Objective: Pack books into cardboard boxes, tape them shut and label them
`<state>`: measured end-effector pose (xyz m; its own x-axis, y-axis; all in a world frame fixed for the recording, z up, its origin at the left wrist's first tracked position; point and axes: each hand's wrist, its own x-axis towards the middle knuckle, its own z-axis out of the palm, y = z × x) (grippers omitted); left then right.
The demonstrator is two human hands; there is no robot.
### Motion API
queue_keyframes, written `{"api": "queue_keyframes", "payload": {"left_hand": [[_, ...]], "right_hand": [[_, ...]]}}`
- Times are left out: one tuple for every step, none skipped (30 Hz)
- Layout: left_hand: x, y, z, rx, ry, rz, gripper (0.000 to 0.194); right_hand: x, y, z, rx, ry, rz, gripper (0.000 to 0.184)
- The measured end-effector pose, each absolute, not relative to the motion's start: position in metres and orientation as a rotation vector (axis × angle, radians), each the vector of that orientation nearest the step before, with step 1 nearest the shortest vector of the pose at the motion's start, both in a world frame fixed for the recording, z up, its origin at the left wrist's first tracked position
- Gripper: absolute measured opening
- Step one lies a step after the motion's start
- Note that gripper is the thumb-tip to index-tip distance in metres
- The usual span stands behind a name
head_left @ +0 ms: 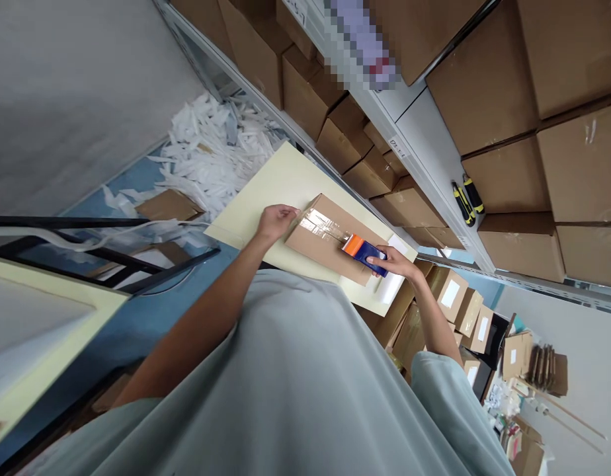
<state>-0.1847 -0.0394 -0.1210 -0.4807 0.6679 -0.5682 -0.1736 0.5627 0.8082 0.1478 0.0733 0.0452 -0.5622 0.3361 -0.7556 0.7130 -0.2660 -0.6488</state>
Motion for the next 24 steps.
{"api": "queue_keyframes", "payload": {"left_hand": [[-0.18, -0.04, -0.122, 0.405, 1.793, 1.049, 0.029], [-0.176, -0.043, -0.121, 0.406, 1.812, 1.037, 0.033], [-0.174, -0.046, -0.12, 0.409, 1.863, 1.028, 0.041], [-0.174, -0.05, -0.118, 0.425, 1.932, 1.023, 0.05], [-0.174, -0.054, -0.115, 0.458, 2.003, 1.027, 0.055], [-0.174, -0.058, -0.112, 0.51, 2.059, 1.036, 0.053], [-0.174, -0.061, -0.107, 0.58, 2.086, 1.042, 0.046], [-0.174, -0.063, -0.103, 0.658, 2.086, 1.043, 0.037], [-0.173, -0.064, -0.098, 0.736, 2.066, 1.037, 0.031], [-0.17, -0.063, -0.093, 0.796, 2.045, 1.027, 0.028], [-0.167, -0.062, -0.088, 0.832, 2.031, 1.015, 0.027], [-0.164, -0.061, -0.085, 0.845, 2.025, 1.007, 0.027], [-0.161, -0.059, -0.082, 0.838, 2.027, 1.006, 0.026], [-0.158, -0.058, -0.08, 0.818, 2.035, 1.005, 0.025], [-0.155, -0.057, -0.079, 0.789, 2.052, 1.001, 0.024], [-0.153, -0.056, -0.08, 0.765, 2.075, 0.992, 0.024], [-0.151, -0.056, -0.081, 0.751, 2.101, 0.98, 0.023], [-0.15, -0.056, -0.082, 0.746, 2.125, 0.967, 0.023], [-0.149, -0.057, -0.084, 0.744, 2.146, 0.954, 0.023], [-0.148, -0.057, -0.086, 0.745, 2.16, 0.942, 0.023], [-0.148, -0.058, -0.088, 0.744, 2.169, 0.934, 0.023], [-0.148, -0.058, -0.091, 0.739, 2.178, 0.927, 0.022], [-0.148, -0.058, -0.093, 0.729, 2.186, 0.923, 0.022], [-0.148, -0.058, -0.095, 0.716, 2.192, 0.918, 0.023]], "right_hand": [[0.148, 0.073, 0.045, 1.288, 1.697, -1.903, 0.059], [0.147, 0.073, 0.045, 1.282, 1.699, -1.906, 0.059], [0.148, 0.073, 0.045, 1.268, 1.705, -1.909, 0.058], [0.148, 0.073, 0.045, 1.25, 1.714, -1.911, 0.057], [0.148, 0.073, 0.044, 1.232, 1.723, -1.914, 0.057], [0.149, 0.073, 0.044, 1.217, 1.729, -1.916, 0.056], [0.15, 0.073, 0.043, 1.204, 1.732, -1.919, 0.056], [0.151, 0.073, 0.043, 1.194, 1.734, -1.926, 0.056], [0.151, 0.073, 0.042, 1.186, 1.736, -1.935, 0.056], [0.152, 0.072, 0.042, 1.18, 1.739, -1.947, 0.057], [0.152, 0.072, 0.041, 1.177, 1.743, -1.96, 0.057], [0.152, 0.072, 0.04, 1.175, 1.746, -1.971, 0.058], [0.152, 0.071, 0.039, 1.174, 1.745, -1.982, 0.058], [0.151, 0.071, 0.038, 1.168, 1.733, -1.99, 0.059], [0.15, 0.071, 0.037, 1.155, 1.714, -1.997, 0.059], [0.15, 0.071, 0.036, 1.136, 1.693, -2.004, 0.06], [0.15, 0.072, 0.035, 1.111, 1.67, -2.012, 0.061], [0.15, 0.072, 0.034, 1.09, 1.66, -2.022, 0.061], [0.153, 0.073, 0.034, 1.072, 1.649, -2.035, 0.061], [0.157, 0.074, 0.034, 1.059, 1.642, -2.044, 0.061], [0.164, 0.074, 0.036, 1.054, 1.636, -2.048, 0.06], [0.174, 0.074, 0.038, 1.056, 1.628, -2.046, 0.06], [0.185, 0.074, 0.042, 1.068, 1.62, -2.037, 0.06], [0.2, 0.074, 0.047, 1.087, 1.612, -2.021, 0.06]]}}
